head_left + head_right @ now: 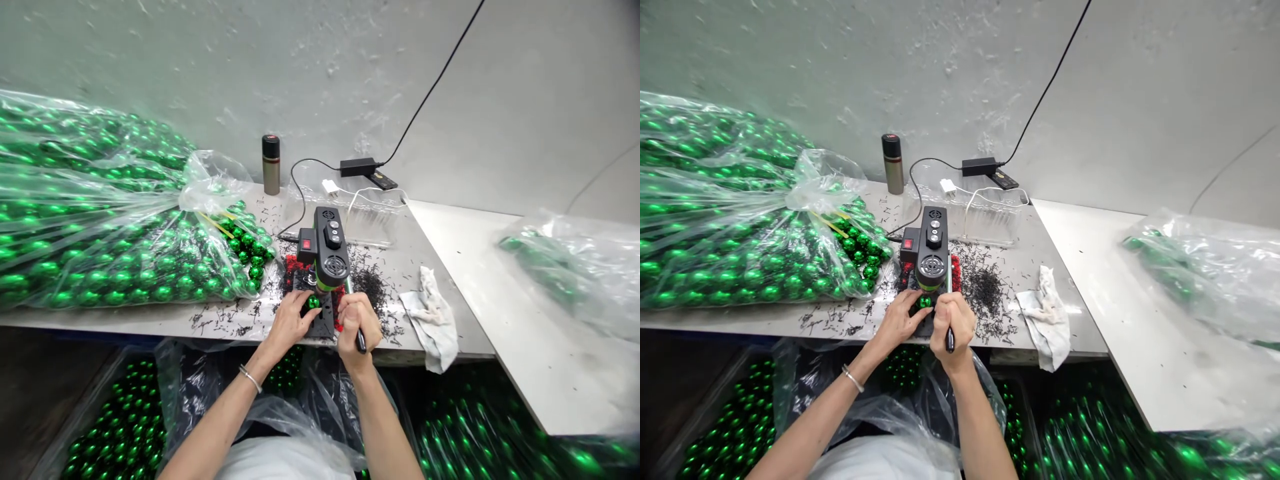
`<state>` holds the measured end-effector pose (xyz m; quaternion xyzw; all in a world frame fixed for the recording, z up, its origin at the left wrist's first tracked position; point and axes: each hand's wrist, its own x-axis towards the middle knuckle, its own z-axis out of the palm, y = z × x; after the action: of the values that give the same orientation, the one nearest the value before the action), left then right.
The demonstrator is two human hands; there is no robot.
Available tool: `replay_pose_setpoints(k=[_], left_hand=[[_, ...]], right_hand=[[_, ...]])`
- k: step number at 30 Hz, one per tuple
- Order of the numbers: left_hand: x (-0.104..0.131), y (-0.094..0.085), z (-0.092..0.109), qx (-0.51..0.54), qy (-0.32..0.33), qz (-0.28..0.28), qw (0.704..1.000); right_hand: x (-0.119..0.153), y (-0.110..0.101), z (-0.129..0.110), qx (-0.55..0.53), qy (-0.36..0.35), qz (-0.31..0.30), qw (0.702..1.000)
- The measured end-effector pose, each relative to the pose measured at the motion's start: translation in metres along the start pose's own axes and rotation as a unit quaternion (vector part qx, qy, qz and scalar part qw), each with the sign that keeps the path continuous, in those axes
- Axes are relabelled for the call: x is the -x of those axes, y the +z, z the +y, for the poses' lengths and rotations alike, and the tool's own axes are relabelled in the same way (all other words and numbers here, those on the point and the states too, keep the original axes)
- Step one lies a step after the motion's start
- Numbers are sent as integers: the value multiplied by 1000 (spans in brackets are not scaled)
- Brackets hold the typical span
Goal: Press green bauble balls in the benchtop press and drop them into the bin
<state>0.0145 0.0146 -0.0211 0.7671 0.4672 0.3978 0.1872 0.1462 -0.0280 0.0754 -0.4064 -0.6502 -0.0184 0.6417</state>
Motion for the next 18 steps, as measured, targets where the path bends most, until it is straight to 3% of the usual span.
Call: replay_pose_setpoints(k=[5,13,18], left_hand=[[3,7,-8,-4,7,29,1000],[5,7,-4,-13,-7,18,1000],[4,3,1,-10,-11,12,1000]], right_hand=[[8,-1,6,-6,-2,-4,1000],[43,10,29,-11,-13,30,999],[48,13,30,-27,5,39,999]])
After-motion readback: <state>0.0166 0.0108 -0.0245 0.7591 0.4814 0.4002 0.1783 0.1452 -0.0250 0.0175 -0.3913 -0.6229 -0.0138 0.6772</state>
